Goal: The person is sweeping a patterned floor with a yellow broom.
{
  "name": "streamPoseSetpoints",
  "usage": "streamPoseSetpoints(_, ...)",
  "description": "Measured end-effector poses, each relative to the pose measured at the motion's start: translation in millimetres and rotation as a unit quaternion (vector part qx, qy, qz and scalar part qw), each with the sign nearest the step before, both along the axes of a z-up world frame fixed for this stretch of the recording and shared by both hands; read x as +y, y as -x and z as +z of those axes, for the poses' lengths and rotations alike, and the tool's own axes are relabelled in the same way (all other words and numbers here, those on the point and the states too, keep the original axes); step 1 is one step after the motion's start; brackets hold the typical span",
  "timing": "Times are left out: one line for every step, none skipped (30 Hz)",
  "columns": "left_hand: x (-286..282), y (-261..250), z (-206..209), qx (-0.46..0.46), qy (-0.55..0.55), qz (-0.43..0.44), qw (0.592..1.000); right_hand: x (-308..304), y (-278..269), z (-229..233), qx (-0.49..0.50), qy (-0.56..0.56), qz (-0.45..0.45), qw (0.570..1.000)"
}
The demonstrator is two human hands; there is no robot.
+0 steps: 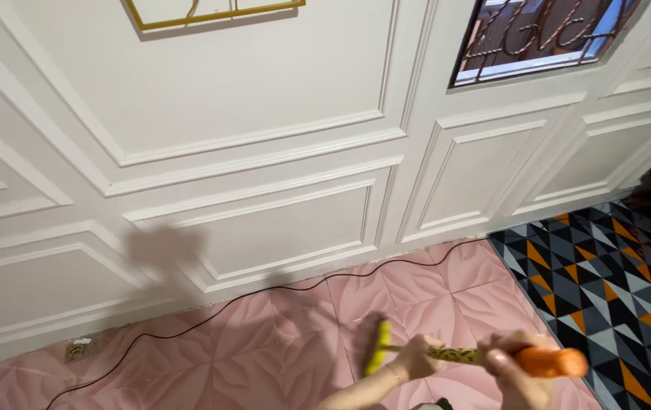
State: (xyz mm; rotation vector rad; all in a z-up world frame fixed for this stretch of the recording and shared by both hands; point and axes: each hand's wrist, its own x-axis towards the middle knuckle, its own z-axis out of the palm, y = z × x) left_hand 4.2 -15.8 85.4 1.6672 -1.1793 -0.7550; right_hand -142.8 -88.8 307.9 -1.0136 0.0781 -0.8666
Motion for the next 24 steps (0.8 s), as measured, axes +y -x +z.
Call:
streamPoseSetpoints(-10,7,-1,0.005,0.062,0.002,0.998,6,-1,2,0.042,0.083,-0.041,0.995)
streamPoseSetpoints(-20,14,-1,0.009,0.124,0.004,0.992,11,-3,5,0.084,0.166,-0.082,0.979)
streamPoseSetpoints(-27,12,-23,0.007,0.125,0.003,0.992,9,-9,1,0.082,0.167,-0.083,0.979)
streamPoseSetpoints(-34,11,-45,0.086,0.133,-0.005,0.987,7,-15,-3,0.125,0.316,-0.07,0.938)
streamPoseSetpoints(-42,11,-67,0.166,0.14,-0.013,0.976,4,-20,-7,0.165,0.457,-0.056,0.872)
streamPoseSetpoints(-43,8,-69,0.165,0.143,-0.015,0.976,7,-27,-8,0.165,0.459,-0.058,0.871)
streamPoseSetpoints(-43,8,-71,0.218,0.147,-0.02,0.965,11,-33,-10,0.157,0.454,-0.061,0.875)
streamPoseSetpoints(-43,8,-74,0.271,0.15,-0.026,0.95,16,-39,-11,0.149,0.45,-0.064,0.878)
streamPoseSetpoints(-25,0,-58,0.271,0.151,-0.026,0.95,9,-42,-31,0.149,0.45,-0.064,0.878)
streamPoseSetpoints(-7,-8,-43,0.162,0.118,0.017,0.98,3,-45,-52,0.078,0.307,-0.004,0.949)
streamPoseSetpoints(15,-14,-29,0.052,0.08,0.061,0.994,-1,-47,-72,0.005,0.15,0.058,0.987)
streamPoseSetpoints(20,-20,-58,0.054,0.079,0.063,0.993,-1,-51,-73,0.007,0.148,0.06,0.987)
streamPoseSetpoints(26,-27,-87,-0.052,0.066,0.103,0.991,-2,-57,-74,-0.018,0.068,0.055,0.996)
streamPoseSetpoints(33,-35,-116,-0.157,0.051,0.142,0.976,-2,-63,-75,-0.041,-0.013,0.051,0.998)
streamPoseSetpoints(51,-42,-108,-0.155,0.048,0.146,0.976,0,-73,-88,-0.038,-0.016,0.055,0.998)
streamPoseSetpoints(70,-50,-100,-0.08,-0.012,0.169,0.982,2,-83,-101,-0.054,-0.061,0.034,0.996)
streamPoseSetpoints(89,-56,-93,-0.002,-0.071,0.192,0.979,4,-91,-114,-0.069,-0.106,0.013,0.992)
streamPoseSetpoints(112,-64,-95,0.001,-0.074,0.196,0.978,16,-100,-129,-0.066,-0.108,0.017,0.992)
streamPoseSetpoints(132,-72,-96,0.008,-0.138,0.209,0.968,26,-108,-143,-0.041,-0.121,0.017,0.992)
streamPoseSetpoints(152,-80,-97,0.016,-0.201,0.22,0.955,36,-116,-157,-0.017,-0.134,0.018,0.991)
streamPoseSetpoints(172,-87,-115,0.019,-0.202,0.221,0.954,52,-117,-161,-0.013,-0.135,0.02,0.991)
streamPoseSetpoints(193,-94,-133,0.001,-0.219,0.219,0.951,68,-118,-166,0.023,-0.12,0.048,0.991)
streamPoseSetpoints(213,-103,-150,-0.02,-0.235,0.216,0.947,84,-120,-170,0.057,-0.106,0.075,0.99)
streamPoseSetpoints(223,-107,-151,-0.019,-0.236,0.217,0.947,89,-117,-169,0.058,-0.106,0.076,0.99)
